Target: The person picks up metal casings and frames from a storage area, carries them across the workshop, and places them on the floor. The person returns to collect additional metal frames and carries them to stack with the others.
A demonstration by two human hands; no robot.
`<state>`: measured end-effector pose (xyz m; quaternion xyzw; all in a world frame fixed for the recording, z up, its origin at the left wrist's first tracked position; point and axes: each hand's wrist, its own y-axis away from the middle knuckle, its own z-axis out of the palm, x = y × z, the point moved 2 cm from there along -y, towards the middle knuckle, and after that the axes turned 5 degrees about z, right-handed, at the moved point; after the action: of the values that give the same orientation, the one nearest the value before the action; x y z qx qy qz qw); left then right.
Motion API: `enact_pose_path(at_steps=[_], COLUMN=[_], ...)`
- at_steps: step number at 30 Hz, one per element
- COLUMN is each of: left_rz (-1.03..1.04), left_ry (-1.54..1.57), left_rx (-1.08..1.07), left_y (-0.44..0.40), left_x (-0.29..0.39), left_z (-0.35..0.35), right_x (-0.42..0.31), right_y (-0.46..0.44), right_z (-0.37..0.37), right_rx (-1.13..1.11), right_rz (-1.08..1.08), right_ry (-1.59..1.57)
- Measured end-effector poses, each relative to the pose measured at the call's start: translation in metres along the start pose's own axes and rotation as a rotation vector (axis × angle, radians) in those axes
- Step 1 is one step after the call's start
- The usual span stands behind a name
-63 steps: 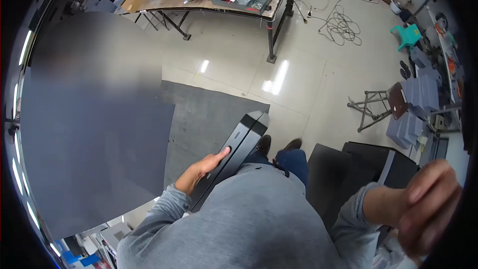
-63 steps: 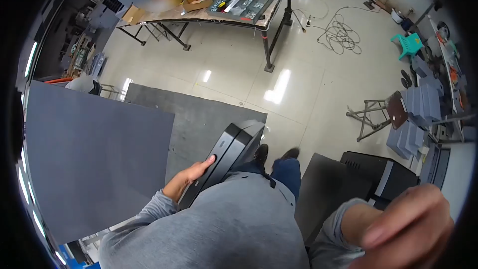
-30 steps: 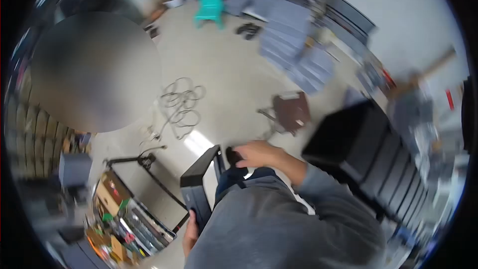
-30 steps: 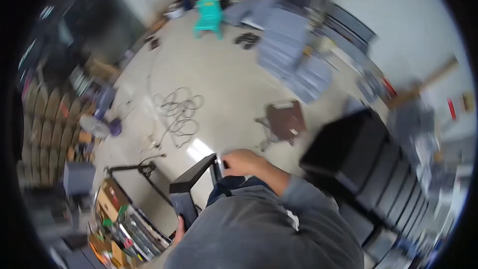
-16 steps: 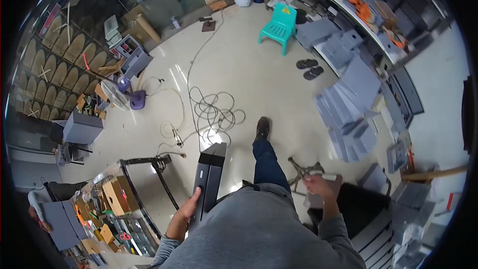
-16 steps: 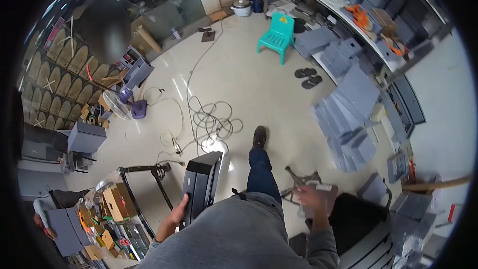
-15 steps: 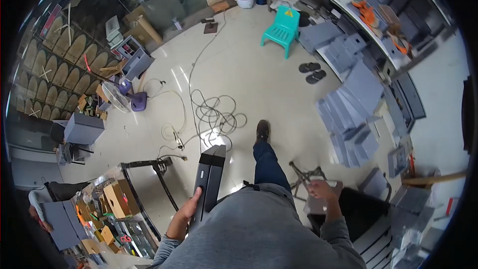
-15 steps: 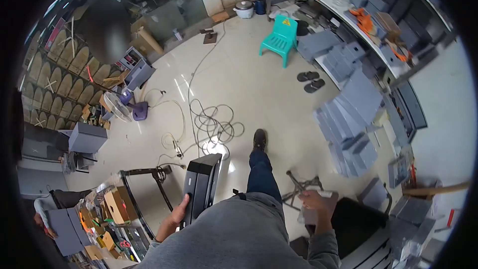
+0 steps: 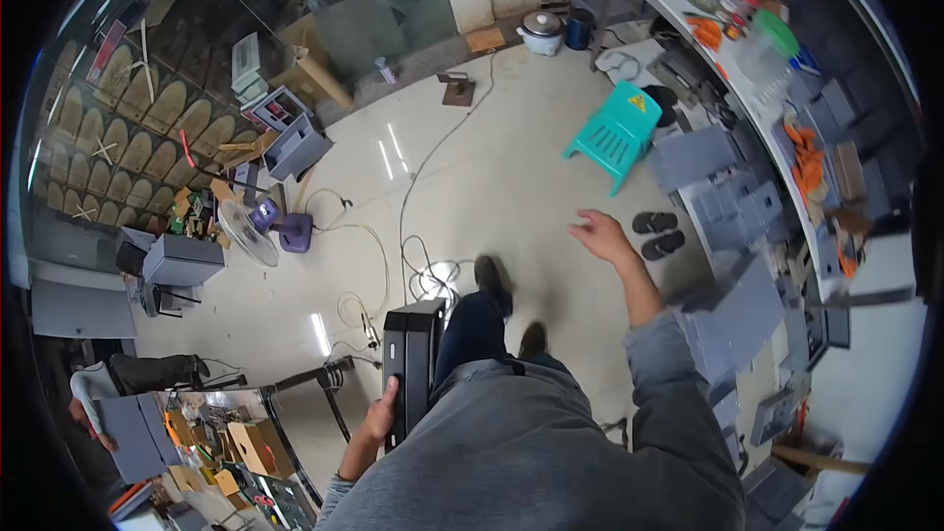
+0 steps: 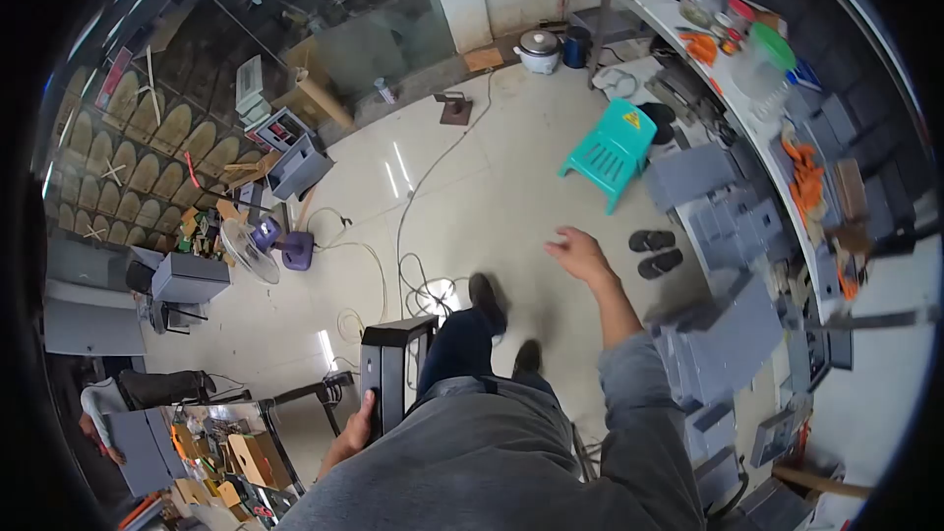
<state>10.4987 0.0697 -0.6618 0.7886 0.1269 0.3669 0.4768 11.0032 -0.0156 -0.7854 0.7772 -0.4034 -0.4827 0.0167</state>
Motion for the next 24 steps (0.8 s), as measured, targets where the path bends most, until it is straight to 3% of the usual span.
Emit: enact_pose_path(at_steps=[6,8,10,12,16,19,21,24], left_rz=[-0.086,-0.022,0.038,0.063,-0.011,0.025,0.064,0.071], left_ry=[0.091,0.219,0.291,0.326,0.511,0.631,0.646,0.592], left_rx=[0.048,-0.007,-0.031,-0.027,-0.04,-0.027,0.036,0.132], left_y=[-0.079,-0.115,-0.137,-0.153,-0.221,-0.266,-0.285,-0.313], left_x=[0.143,0.174,0.221,0.273,0.314,0.37,0.419,0.489], left_z=[-0.018,-0.035,-0.045,-0.052,-0.069,-0.067,-0.062,-0.059], right_x=[-0.07,-0.027,0.004,0.051,0.066,0.068,0.107,0.067], right_y=[-0.219,-0.269,-0.281,-0.284,-0.269,-0.306,-0.363,-0.483], right_z=[0.056,0.079,0.082,0.082,0.046,0.015,0.004,-0.03], right_rx=[-0.168,-0.174,-0.206,-0.236,-0.283,-0.302,-0.411,-0.339], right_rz=[-0.004,0.159,0.422,0.548,0.934,1.085,1.15,1.012], right_ry=[-0.048,-0.129,-0.205,-0.283,-0.135,-0.048,-0.119,-0.013])
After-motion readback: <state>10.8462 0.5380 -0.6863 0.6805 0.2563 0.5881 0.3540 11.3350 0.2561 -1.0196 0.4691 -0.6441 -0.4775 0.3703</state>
